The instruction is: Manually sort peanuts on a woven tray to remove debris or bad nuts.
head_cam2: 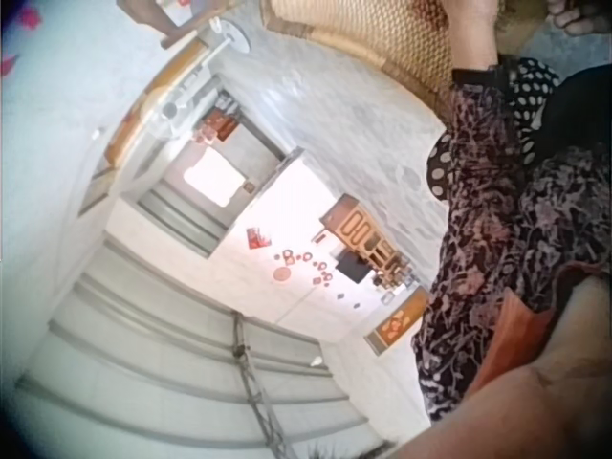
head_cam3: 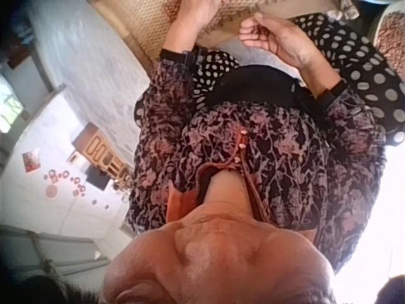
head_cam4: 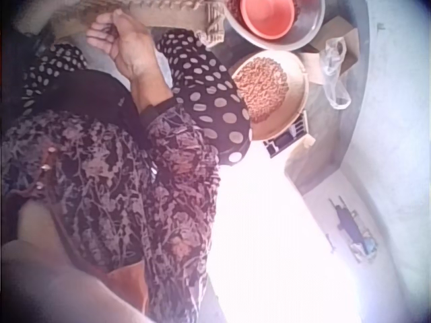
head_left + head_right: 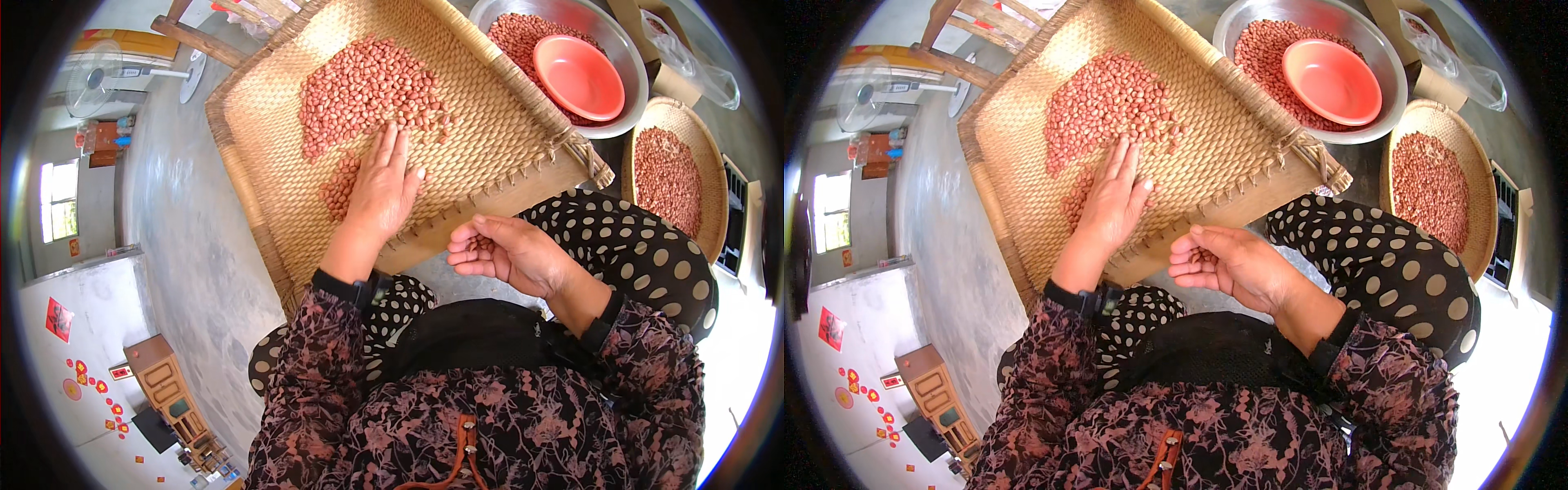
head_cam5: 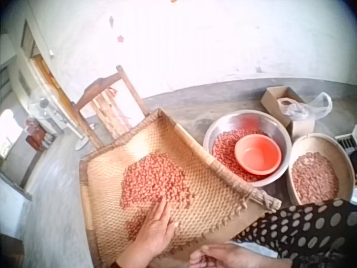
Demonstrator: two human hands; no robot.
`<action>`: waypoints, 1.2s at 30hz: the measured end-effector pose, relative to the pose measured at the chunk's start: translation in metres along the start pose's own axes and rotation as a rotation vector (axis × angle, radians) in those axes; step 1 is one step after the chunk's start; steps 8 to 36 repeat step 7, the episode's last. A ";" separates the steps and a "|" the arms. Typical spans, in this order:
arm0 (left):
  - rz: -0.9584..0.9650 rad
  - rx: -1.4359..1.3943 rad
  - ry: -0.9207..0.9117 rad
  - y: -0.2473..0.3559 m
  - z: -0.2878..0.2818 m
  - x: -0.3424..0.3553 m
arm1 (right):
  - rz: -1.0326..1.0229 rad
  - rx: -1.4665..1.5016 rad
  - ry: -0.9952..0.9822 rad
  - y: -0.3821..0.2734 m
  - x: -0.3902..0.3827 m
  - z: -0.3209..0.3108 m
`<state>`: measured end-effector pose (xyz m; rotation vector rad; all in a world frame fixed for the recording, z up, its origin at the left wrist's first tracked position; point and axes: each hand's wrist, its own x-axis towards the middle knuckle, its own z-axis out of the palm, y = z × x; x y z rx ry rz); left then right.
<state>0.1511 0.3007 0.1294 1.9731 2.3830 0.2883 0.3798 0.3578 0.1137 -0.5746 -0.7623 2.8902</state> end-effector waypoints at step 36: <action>0.034 -0.118 -0.056 0.003 -0.012 -0.014 | 0.002 -0.013 -0.006 0.000 -0.002 -0.002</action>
